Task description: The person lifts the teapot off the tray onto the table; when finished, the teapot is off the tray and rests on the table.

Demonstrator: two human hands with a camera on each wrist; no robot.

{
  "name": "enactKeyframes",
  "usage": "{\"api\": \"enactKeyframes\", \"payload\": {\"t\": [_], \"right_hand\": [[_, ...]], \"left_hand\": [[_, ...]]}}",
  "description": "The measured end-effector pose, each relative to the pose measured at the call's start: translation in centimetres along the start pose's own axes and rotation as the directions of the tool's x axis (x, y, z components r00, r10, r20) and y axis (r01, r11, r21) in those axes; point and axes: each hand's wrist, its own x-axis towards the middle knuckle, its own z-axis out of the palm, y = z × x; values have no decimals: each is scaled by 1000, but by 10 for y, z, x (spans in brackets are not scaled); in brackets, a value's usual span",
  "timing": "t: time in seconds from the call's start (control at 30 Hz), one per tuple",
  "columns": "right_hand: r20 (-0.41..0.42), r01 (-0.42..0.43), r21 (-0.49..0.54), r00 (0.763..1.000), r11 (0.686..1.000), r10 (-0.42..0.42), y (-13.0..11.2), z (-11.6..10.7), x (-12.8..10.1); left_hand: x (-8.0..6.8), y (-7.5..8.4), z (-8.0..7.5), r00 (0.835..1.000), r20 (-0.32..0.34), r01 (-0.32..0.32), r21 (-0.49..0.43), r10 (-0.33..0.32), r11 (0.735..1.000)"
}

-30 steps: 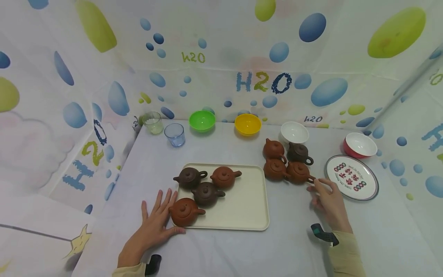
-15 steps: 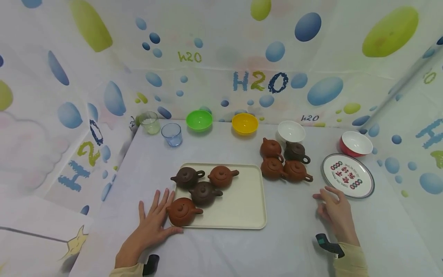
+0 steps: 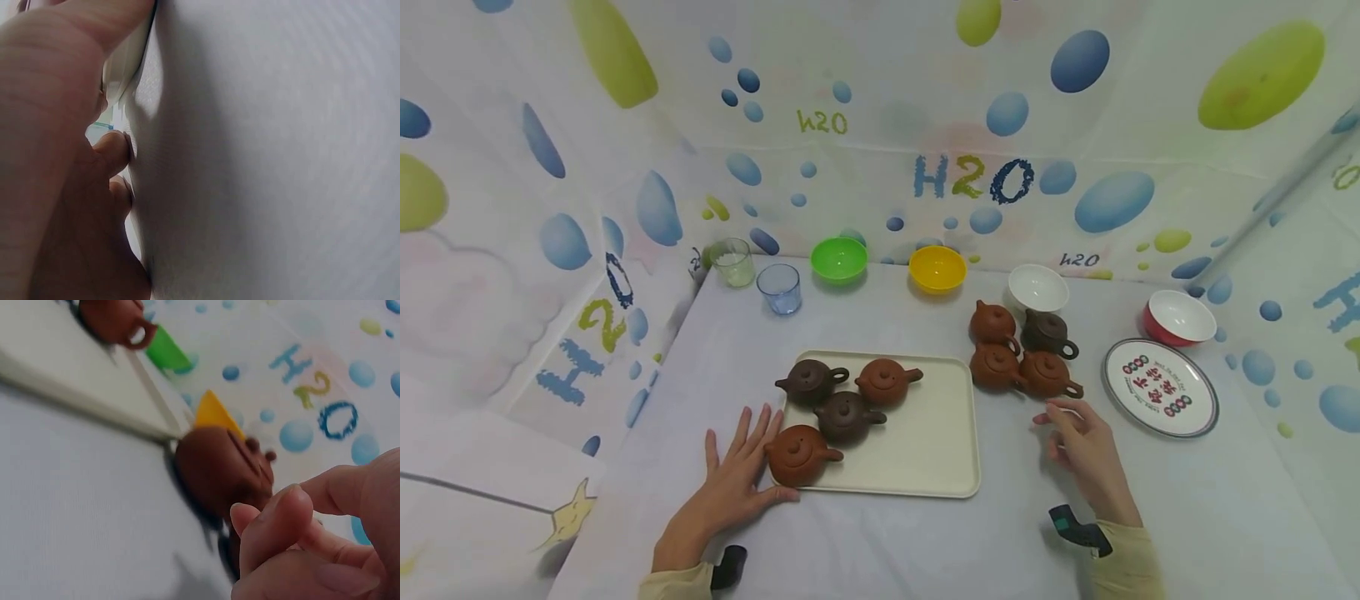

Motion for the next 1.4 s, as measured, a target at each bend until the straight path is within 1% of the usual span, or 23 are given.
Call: {"api": "enactKeyframes", "payload": {"t": [0.2, 0.33, 0.4, 0.5, 0.6, 0.7, 0.73, 0.8, 0.9, 1.0, 1.17, 1.3, 1.4], "right_hand": [[78, 107, 7, 991, 994, -107, -23, 41, 9], [169, 160, -6, 973, 987, -157, -39, 71, 23], [232, 177, -42, 959, 983, -162, -46, 87, 31], [330, 184, -132, 935, 974, -132, -54, 110, 43], [398, 210, -243, 912, 947, -100, -57, 133, 53], [434, 268, -311, 894, 912, -114, -57, 153, 60], [444, 290, -314, 886, 904, -130, -57, 158, 62], [451, 314, -295, 878, 902, -158, -55, 166, 64], [457, 328, -217, 866, 919, -201, -49, 172, 66], [441, 300, -138, 872, 944, -213, -46, 173, 65], [407, 227, -55, 894, 972, -185, -47, 175, 62], [388, 192, -39, 907, 981, -162, -46, 177, 63], [377, 190, -47, 913, 981, -159, -46, 177, 62]], "left_hand": [[0, 2, -1, 1000, 10, 7, -12, -6, 1000], [0, 2, -2, 1000, 11, 9, -13, -9, 1000], [-1, 3, -2, 1000, 15, 10, -15, -10, 1000], [-2, 3, -2, 1000, 24, 14, -27, -14, 1000], [-3, 4, -1, 999, 28, 21, -28, -21, 999], [-3, 4, -1, 999, 26, 24, -20, -24, 999], [-3, 4, -1, 999, 26, 25, -18, -24, 1000], [-3, 4, -1, 999, 24, 23, -18, -22, 1000], [-3, 3, 0, 1000, 22, 19, -13, -19, 1000], [-2, 3, -1, 1000, 20, 18, -14, -18, 1000], [-1, 3, -2, 999, 25, 23, -12, -23, 1000], [-1, 3, -2, 999, 24, 22, -12, -21, 1000], [0, 3, -2, 999, 26, 23, -9, -23, 1000]]}}
